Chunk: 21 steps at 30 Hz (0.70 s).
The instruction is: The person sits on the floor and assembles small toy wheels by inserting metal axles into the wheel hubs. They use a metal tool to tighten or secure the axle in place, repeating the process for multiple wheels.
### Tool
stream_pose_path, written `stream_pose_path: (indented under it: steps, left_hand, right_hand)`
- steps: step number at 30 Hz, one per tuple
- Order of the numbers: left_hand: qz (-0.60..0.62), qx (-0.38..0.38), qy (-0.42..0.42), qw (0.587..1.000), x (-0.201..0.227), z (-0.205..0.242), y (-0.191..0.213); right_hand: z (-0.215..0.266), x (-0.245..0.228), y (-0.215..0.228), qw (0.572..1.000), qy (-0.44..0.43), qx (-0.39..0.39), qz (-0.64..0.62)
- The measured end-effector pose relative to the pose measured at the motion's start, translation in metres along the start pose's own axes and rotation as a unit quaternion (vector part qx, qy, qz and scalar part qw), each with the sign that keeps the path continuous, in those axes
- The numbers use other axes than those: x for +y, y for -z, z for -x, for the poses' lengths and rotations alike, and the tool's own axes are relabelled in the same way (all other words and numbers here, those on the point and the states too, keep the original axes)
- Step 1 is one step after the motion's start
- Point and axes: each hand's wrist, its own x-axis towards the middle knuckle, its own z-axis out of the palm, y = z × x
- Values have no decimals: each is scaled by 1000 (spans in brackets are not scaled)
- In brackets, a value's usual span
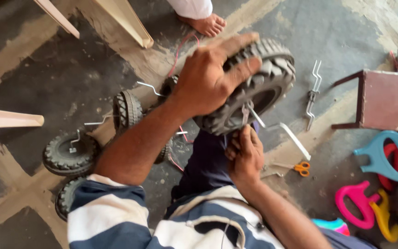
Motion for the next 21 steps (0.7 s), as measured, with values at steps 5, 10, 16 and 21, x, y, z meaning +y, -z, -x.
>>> stream_pose_path:
  steps: [5,10,16,21]
  left_hand:
    - [-9,11,-5,1000,5,-5,1]
    - [7,5,-22,1000,-1,-4,2]
    - [-14,1,-24,1000,-1,-7,-2]
    - [5,-3,-58,998,-7,-5,4]
  right_hand:
    - [-15,-46,35,974,42,-133,180]
    - [-31,-103,41,874,68,-236,419]
    - [10,-46,-14,858,207,-202,425]
    - [11,-22,0,780,289,-62,551]
